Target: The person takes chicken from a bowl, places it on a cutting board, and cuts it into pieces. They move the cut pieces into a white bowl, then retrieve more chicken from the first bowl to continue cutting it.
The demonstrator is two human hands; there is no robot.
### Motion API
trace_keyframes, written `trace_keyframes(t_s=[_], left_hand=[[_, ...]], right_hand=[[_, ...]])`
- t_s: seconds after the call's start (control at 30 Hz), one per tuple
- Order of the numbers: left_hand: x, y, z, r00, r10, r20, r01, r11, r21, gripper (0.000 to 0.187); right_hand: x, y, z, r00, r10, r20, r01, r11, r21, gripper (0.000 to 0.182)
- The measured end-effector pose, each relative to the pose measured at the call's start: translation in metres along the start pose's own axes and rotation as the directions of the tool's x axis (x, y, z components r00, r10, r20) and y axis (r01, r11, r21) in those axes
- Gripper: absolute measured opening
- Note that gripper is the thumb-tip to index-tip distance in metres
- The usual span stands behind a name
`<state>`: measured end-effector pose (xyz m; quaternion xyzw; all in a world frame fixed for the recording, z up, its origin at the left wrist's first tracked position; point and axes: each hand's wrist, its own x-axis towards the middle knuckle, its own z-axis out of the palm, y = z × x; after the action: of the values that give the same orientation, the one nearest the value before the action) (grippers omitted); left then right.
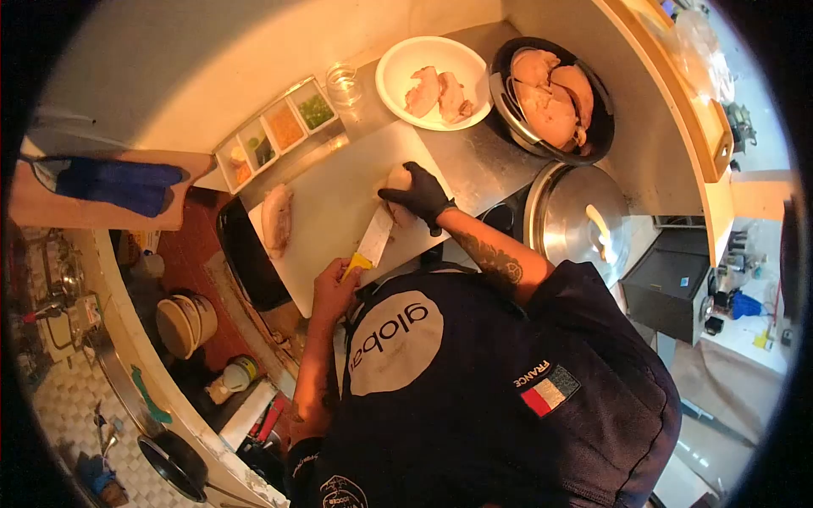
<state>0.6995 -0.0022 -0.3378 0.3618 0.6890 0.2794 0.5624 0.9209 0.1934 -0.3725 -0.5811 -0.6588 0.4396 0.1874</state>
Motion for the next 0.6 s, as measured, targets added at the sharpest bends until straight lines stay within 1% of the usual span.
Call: trace_keyframes(t_s=[0.1,0.17,0.23,0.27,0.3,0.33,0.37,0.4,0.43,0.47,0.5,0.53,0.57,0.6], left_hand=[[0.004,0.052,-0.002,0.998,0.058,-0.001,-0.058,0.998,0.017,0.029],[0.024,0.127,0.002,0.973,0.232,-0.017,-0.22,0.943,0.25,0.034],[0.047,0.16,0.004,0.946,0.322,-0.032,-0.296,0.9,0.321,0.033],[0.058,0.166,0.002,0.922,0.383,-0.059,-0.342,0.876,0.341,0.034],[0.068,0.169,-0.002,0.894,0.44,-0.084,-0.384,0.849,0.364,0.035],[0.068,0.168,-0.007,0.887,0.448,-0.11,-0.383,0.848,0.366,0.036],[0.067,0.169,-0.012,0.88,0.455,-0.136,-0.381,0.848,0.367,0.036],[0.056,0.169,-0.016,0.898,0.409,-0.16,-0.338,0.876,0.344,0.036],[0.045,0.163,-0.02,0.918,0.354,-0.18,-0.287,0.904,0.318,0.036],[0.033,0.146,-0.024,0.931,0.313,-0.189,-0.249,0.921,0.298,0.037],[0.022,0.126,-0.028,0.942,0.269,-0.202,-0.21,0.939,0.274,0.037],[0.016,0.108,-0.034,0.945,0.243,-0.22,-0.187,0.951,0.247,0.037],[0.009,0.078,-0.039,0.948,0.225,-0.226,-0.188,0.967,0.175,0.038],[0.001,0.036,-0.041,0.952,0.203,-0.23,-0.185,0.978,0.098,0.038]], right_hand=[[0.024,-0.018,-0.028,0.993,-0.042,-0.113,0.044,0.999,0.013,0.096],[0.061,-0.035,-0.075,0.982,-0.011,-0.19,0.077,0.937,0.341,0.094],[0.122,-0.018,-0.095,0.993,0.084,-0.079,-0.017,0.786,0.618,0.091],[0.148,-0.011,-0.109,0.987,0.121,-0.109,-0.027,0.781,0.624,0.092],[0.151,-0.022,-0.12,0.979,0.176,-0.107,-0.084,0.813,0.576,0.095],[0.154,-0.033,-0.131,0.967,0.231,-0.104,-0.143,0.837,0.528,0.098],[0.167,-0.024,-0.14,0.989,0.139,-0.057,-0.107,0.917,0.384,0.105],[0.19,-0.008,-0.143,0.998,0.049,-0.045,-0.037,0.972,0.232,0.105],[0.202,0.009,-0.14,0.999,-0.031,-0.013,0.032,0.997,0.076,0.105],[0.171,-0.004,-0.136,0.985,-0.115,-0.131,0.122,0.992,0.042,0.098],[0.136,-0.021,-0.133,0.949,-0.197,-0.245,0.201,0.98,-0.012,0.091],[0.11,-0.023,-0.123,0.923,-0.33,-0.199,0.333,0.943,-0.023,0.086],[0.088,-0.022,-0.116,0.875,-0.458,-0.155,0.46,0.888,-0.029,0.083],[0.061,-0.017,-0.102,0.918,-0.396,-0.008,0.395,0.918,-0.025,0.08]])
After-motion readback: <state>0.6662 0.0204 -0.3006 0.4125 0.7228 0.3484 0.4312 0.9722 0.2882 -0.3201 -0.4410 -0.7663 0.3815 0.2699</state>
